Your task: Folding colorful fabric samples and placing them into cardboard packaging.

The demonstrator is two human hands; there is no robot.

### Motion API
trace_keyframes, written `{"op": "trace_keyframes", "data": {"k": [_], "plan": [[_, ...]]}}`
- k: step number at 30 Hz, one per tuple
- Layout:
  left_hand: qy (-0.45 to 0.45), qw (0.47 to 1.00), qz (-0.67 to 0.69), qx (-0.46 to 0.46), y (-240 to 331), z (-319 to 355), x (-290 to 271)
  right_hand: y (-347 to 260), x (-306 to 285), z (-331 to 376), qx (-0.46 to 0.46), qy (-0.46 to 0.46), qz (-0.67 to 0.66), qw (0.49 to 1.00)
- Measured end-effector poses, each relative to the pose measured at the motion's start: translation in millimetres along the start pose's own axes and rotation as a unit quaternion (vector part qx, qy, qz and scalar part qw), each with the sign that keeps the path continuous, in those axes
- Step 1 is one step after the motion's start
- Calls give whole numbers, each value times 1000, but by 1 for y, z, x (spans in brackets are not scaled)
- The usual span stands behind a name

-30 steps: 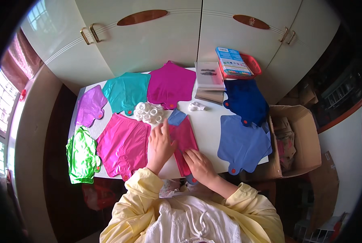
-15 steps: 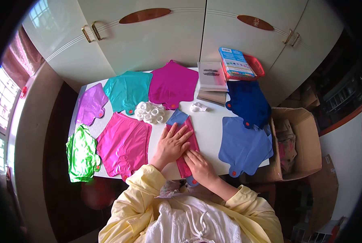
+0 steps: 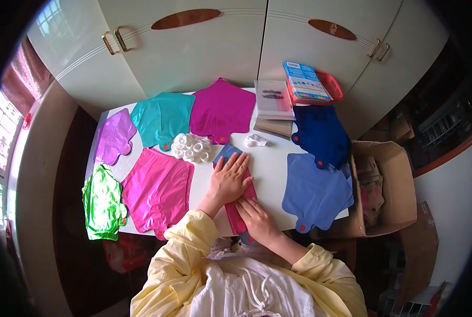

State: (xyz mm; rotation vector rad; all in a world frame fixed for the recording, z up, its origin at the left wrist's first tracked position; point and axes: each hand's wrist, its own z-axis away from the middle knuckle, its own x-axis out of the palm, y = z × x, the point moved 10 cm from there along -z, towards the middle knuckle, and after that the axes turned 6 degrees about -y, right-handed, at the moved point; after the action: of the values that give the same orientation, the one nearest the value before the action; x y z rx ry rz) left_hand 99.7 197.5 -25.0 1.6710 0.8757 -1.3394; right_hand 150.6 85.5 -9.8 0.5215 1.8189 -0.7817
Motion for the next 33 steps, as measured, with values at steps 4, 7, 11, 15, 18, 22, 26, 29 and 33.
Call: {"op": "trace_keyframes", "data": {"k": [4, 7, 11, 15, 18, 22, 26, 29, 33], "plan": [[26, 999, -25, -31, -4, -1, -8, -1, -3, -1, -3, 6, 2, 1000], [65, 994, 8, -83, -18, -3, -11, -1, -2, -1, -6, 5, 5, 1000], [198, 950, 197, -141, -40, 26, -40, 2, -1, 0, 3, 9, -2, 1000], [209, 928, 260, -166, -55, 43, -55, -3, -5, -1, -13, 16, 2, 1000], [88, 985, 52, -137, -23, 55, -70, -2, -3, 2, -8, 30, -1, 1000], [80, 987, 6, -141, -17, 68, -53, -1, -1, -1, -5, 15, -8, 1000], [61, 986, 13, -154, -30, 57, -45, -1, -1, 0, -9, 7, 1, 1000], [74, 986, 16, -151, -38, 49, -49, 0, -2, 0, -7, 13, -4, 1000], [171, 950, 208, -157, -60, 50, -40, 0, 0, 1, -2, 10, -4, 1000]]}}
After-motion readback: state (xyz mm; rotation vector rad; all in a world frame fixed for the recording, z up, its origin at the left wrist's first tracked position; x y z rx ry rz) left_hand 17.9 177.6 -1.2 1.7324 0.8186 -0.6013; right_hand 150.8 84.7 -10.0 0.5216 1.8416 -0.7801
